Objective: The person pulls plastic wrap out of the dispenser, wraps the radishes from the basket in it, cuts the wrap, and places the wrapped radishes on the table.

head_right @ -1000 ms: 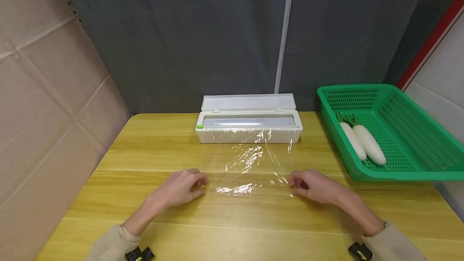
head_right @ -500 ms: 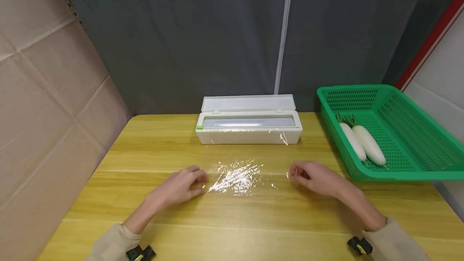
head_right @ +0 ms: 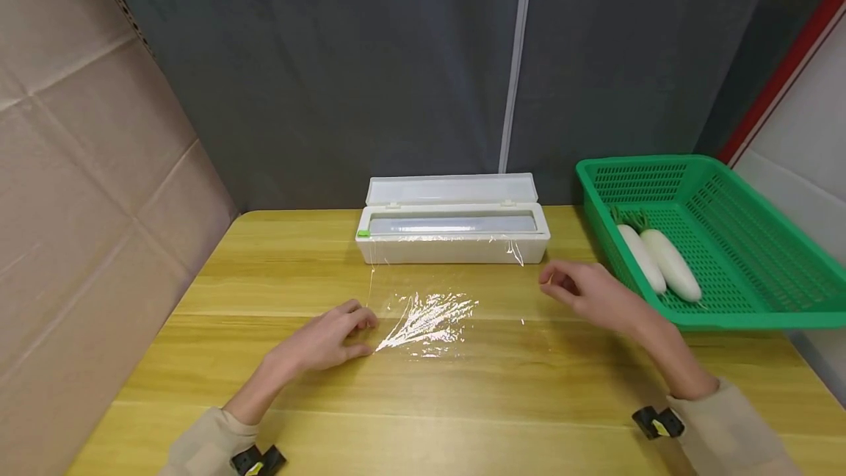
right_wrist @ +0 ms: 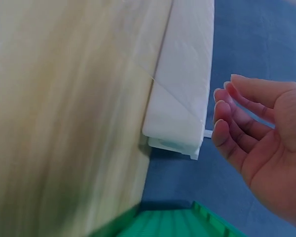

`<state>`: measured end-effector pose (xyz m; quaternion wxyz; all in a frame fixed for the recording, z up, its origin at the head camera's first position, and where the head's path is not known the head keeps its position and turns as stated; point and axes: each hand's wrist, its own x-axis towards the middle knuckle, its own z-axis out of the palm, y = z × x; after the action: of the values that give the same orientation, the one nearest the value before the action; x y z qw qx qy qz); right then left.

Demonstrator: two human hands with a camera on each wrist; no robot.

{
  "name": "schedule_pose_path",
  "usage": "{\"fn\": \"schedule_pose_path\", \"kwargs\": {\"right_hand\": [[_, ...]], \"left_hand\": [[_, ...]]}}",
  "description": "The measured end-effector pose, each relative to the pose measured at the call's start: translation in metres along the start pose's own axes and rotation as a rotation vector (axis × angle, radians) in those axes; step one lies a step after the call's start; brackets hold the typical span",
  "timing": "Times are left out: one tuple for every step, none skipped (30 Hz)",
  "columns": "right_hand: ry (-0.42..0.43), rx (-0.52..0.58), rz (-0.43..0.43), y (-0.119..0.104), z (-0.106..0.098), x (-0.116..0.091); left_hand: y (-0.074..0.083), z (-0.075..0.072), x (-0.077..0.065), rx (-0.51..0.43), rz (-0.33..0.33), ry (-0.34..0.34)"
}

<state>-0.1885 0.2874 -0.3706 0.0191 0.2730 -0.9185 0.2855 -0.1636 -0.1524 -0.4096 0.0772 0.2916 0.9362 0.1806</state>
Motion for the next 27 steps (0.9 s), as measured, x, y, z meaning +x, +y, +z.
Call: {"fn": "schedule_pose_path", "kwargs": {"right_hand": [[0.01,-0.009,0.001,0.0,-0.002,0.001],[0.018,-0.017,0.003,0.0,-0.004,0.001],[0.029,-0.024,0.001,0.0,-0.006,0.002],[0.041,-0.03,-0.003,0.0,-0.007,0.002],[0.051,-0.038,-0.008,0.0,-0.009,0.003],[0.062,-0.042,-0.013,0.0,-0.011,0.004],[0.071,-0.044,-0.02,0.001,-0.012,0.004],[0.077,-0.044,-0.024,0.001,-0.014,0.005],[0.083,-0.044,-0.025,0.002,-0.016,0.006],[0.082,-0.045,-0.021,0.002,-0.017,0.007],[0.077,-0.042,-0.013,0.002,-0.019,0.007],[0.072,-0.039,-0.003,0.003,-0.021,0.008],[0.067,-0.036,0.009,0.003,-0.022,0.009],[0.063,-0.037,0.024,0.003,-0.024,0.01],[0.06,-0.037,0.037,0.003,-0.025,0.011],[0.06,-0.038,0.047,0.003,-0.027,0.011],[0.063,-0.039,0.055,0.003,-0.028,0.012],[0.071,-0.044,0.057,0.003,-0.03,0.012],[0.08,-0.051,0.055,0.003,-0.031,0.013],[0.09,-0.06,0.051,0.003,-0.033,0.013],[0.103,-0.071,0.042,0.004,-0.035,0.013],[0.116,-0.083,0.032,0.005,-0.036,0.013],[0.131,-0.095,0.02,0.006,-0.038,0.012],[0.146,-0.109,0.009,0.008,-0.04,0.012],[0.159,-0.121,0.005,0.009,-0.042,0.012],[0.173,-0.127,0.001,0.011,-0.044,0.011],[0.186,-0.135,0.001,0.013,-0.046,0.011]], "left_hand": [[0.0,0.0,0.0,-0.003,0.001,0.0],[-0.001,0.0,0.0,-0.004,0.003,0.002],[-0.001,0.0,0.001,-0.004,0.004,0.002],[-0.001,0.0,0.001,-0.002,0.003,0.003],[-0.001,0.0,0.001,-0.002,0.003,0.002],[-0.001,0.0,0.001,-0.003,0.0,0.0],[-0.002,0.0,0.002,-0.005,-0.004,-0.002],[-0.002,0.0,0.002,-0.006,-0.007,-0.006],[-0.002,0.0,0.002,-0.008,-0.01,-0.01],[-0.002,-0.001,0.002,-0.01,-0.011,-0.013],[-0.002,-0.001,0.003,-0.013,-0.013,-0.016],[-0.002,-0.001,0.003,-0.016,-0.014,-0.019],[-0.002,-0.001,0.003,-0.019,-0.015,-0.021],[-0.002,-0.001,0.003,-0.022,-0.017,-0.023],[-0.002,-0.001,0.003,-0.025,-0.022,-0.026],[-0.002,-0.001,0.004,-0.029,-0.028,-0.029],[-0.002,-0.001,0.004,-0.031,-0.035,-0.032],[-0.002,-0.001,0.004,-0.033,-0.041,-0.035],[-0.002,-0.001,0.004,-0.033,-0.046,-0.039],[-0.002,-0.001,0.005,-0.035,-0.05,-0.042],[-0.002,-0.002,0.005,-0.038,-0.052,-0.043],[-0.002,-0.002,0.005,-0.04,-0.053,-0.045],[-0.002,-0.002,0.005,-0.04,-0.055,-0.048],[-0.003,-0.002,0.005,-0.041,-0.055,-0.049],[-0.003,-0.002,0.006,-0.044,-0.055,-0.051],[-0.003,-0.002,0.006,-0.049,-0.053,-0.05],[-0.003,-0.003,0.006,-0.051,-0.051,-0.05]]}}
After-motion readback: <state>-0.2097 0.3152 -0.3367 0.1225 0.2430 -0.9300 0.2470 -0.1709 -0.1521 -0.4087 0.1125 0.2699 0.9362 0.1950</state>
